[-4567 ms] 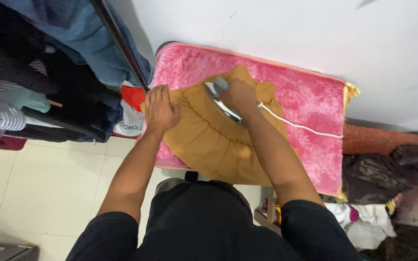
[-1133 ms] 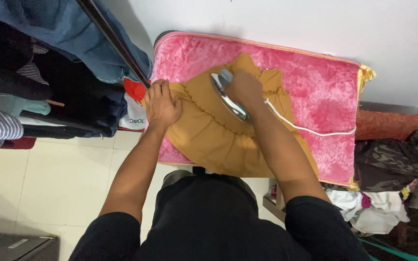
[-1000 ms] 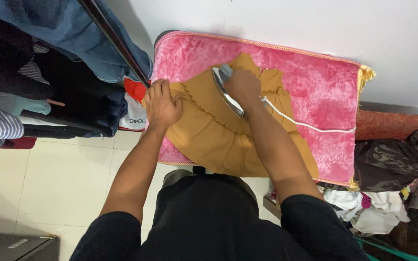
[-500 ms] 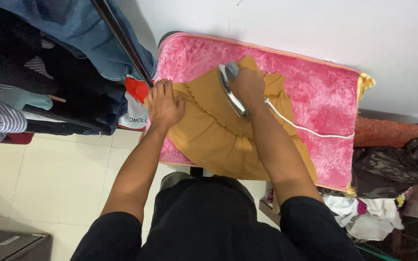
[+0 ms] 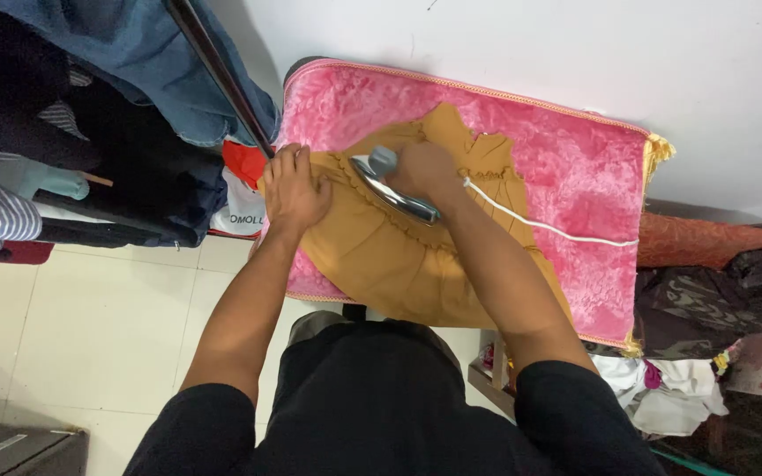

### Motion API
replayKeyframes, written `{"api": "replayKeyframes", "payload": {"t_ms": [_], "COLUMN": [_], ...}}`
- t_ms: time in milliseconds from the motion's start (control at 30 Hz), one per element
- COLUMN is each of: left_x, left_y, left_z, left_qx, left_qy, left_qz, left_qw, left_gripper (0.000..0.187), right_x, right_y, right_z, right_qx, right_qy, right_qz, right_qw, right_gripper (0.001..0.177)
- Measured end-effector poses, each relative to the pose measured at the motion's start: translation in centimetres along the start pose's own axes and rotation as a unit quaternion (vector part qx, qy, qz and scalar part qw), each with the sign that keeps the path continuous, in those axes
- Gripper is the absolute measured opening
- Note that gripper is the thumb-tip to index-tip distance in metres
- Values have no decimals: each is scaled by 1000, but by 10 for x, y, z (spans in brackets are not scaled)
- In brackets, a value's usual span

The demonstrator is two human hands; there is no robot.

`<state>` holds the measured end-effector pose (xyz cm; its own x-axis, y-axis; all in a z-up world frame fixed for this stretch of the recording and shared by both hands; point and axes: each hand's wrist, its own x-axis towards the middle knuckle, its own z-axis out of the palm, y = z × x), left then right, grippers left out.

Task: Ironing a small brown garment on a pink surface and then folding it.

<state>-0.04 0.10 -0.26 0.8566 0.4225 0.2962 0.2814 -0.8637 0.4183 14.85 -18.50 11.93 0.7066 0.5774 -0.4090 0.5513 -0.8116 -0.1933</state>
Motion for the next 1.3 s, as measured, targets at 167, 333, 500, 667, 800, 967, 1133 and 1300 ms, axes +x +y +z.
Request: {"api": "replayKeyframes", "payload": {"t_ms": [167, 333, 500, 667, 800, 967, 1133, 1300], "left_x": [-1, 0, 1, 2, 0, 0, 0, 2], "left_y": [-3, 1, 0, 2, 1, -2, -2, -3], "left_z": [4, 0, -2, -1, 0, 5, 0, 2], "left_qx": [8, -7, 5, -2, 1, 1, -14, -6], "left_qy": [11, 21, 12, 15, 15, 18, 15, 10], "left_qz": [10, 4, -1, -3, 4, 1, -9, -19], "left_qw": [1000, 1000, 1000, 1000, 1000, 1000, 1000, 1000], "left_gripper": [64, 62, 63, 62, 60, 62, 61, 62], "right_x": [-30, -53, -72, -60, -42, -28, -37, -64], "right_y": [24, 58, 90, 99, 59, 31, 41, 77], "right_z": [-8, -14, -19, -2, 1, 7, 4, 4], "right_qx": [17, -28, 16, 20, -68, -16, -34, -70], "right_qy": [3, 7, -5, 43, -37, 11, -7, -65], "right_qz": [-12, 5, 62, 2, 4, -39, -68, -66], "right_qw": [1000, 1000, 998, 999, 997, 999, 997, 993], "right_gripper": [45, 51, 69, 65, 51, 48, 51, 52]}}
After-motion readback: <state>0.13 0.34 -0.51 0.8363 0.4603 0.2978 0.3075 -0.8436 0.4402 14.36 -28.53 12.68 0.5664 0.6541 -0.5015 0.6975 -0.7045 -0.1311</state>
